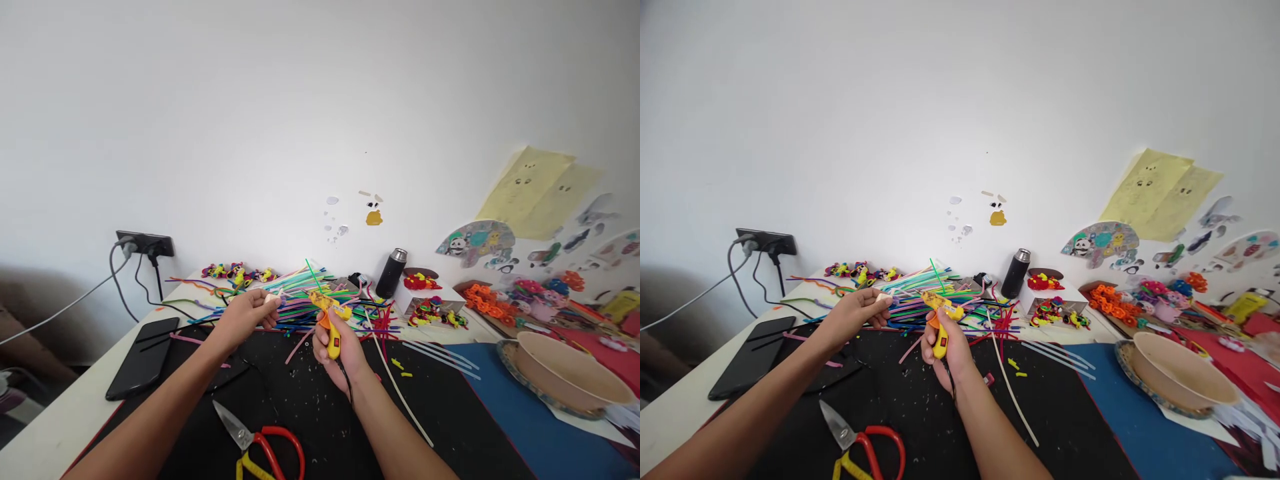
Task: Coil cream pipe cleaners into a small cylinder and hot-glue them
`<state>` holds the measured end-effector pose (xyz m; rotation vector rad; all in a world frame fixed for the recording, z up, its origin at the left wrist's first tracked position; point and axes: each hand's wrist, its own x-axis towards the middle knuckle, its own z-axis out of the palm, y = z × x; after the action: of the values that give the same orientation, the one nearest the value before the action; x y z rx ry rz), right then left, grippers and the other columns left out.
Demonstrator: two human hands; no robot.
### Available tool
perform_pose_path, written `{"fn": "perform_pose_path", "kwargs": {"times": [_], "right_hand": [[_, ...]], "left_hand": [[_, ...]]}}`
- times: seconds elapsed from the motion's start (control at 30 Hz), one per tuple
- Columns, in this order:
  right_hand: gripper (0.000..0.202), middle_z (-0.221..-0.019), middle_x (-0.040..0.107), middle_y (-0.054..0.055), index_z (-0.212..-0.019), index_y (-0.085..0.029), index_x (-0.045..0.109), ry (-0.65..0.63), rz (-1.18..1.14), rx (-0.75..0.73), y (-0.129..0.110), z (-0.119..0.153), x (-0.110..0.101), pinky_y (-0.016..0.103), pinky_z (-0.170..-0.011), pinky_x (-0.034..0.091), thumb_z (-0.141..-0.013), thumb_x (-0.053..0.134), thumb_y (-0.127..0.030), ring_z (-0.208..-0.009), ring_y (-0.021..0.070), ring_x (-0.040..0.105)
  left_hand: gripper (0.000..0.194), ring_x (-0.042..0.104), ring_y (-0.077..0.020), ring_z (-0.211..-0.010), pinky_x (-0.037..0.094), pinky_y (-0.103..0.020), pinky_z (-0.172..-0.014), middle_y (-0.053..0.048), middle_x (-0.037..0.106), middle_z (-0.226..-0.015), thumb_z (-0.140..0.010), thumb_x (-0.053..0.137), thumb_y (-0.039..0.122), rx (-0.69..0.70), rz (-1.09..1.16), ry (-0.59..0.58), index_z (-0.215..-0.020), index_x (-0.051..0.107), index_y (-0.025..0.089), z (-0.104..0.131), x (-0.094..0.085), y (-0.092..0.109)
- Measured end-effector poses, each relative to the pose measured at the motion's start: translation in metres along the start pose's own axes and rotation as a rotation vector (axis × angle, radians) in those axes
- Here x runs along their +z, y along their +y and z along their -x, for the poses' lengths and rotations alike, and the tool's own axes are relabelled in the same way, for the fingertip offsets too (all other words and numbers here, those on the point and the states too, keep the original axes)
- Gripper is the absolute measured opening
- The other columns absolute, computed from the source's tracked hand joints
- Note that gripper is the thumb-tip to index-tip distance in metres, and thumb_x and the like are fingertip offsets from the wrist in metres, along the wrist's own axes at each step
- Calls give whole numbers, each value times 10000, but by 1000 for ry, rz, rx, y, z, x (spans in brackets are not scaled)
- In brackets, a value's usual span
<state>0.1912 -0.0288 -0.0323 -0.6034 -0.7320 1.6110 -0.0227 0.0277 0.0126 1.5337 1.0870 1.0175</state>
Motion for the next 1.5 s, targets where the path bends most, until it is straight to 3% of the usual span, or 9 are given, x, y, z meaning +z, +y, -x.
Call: {"fn": "perform_pose_path", "kwargs": {"times": [0.13,0.3,0.57,0.77,1.5], "right_hand": [[524,-483,453,-99,-917,-177,653,10,111,-55,4,-2,-1,204,-340,304,-858,726,-692,-345,91,424],[611,-410,453,-96,-850,-168,641,43,278,-84,14,6,-14,213,-329,322,-807,721,-772,-303,114,462],[641,-374,464,-78,-807,-165,642,72,547,-141,17,17,-12,212,-388,354,-835,658,-805,-311,107,468],[628,-403,498,-43,-725,-192,617,132,744,-204,13,23,-11,232,-406,374,-870,597,-803,-345,118,482],[579,-402,473,-49,-702,-209,591,112,823,-214,11,26,-8,230,-387,375,-914,586,-748,-342,128,492]], "left_hand": [[486,716,-223,-597,557,-319,-594,-24,732,-657,-722,798,666,-18,-17,-3,-762,623,214,1,7,-2],[513,698,-212,-568,560,-315,-580,-43,735,-643,-712,800,692,-48,-56,-25,-742,627,209,4,16,2],[581,699,-216,-559,564,-324,-577,-41,745,-643,-720,753,779,-15,-142,-52,-749,609,217,10,24,7],[580,704,-228,-561,562,-329,-575,-24,747,-638,-708,751,790,12,-172,1,-767,627,227,17,25,12],[543,694,-229,-569,528,-309,-575,-2,714,-605,-737,735,763,32,-232,13,-789,634,232,25,30,24]]}}
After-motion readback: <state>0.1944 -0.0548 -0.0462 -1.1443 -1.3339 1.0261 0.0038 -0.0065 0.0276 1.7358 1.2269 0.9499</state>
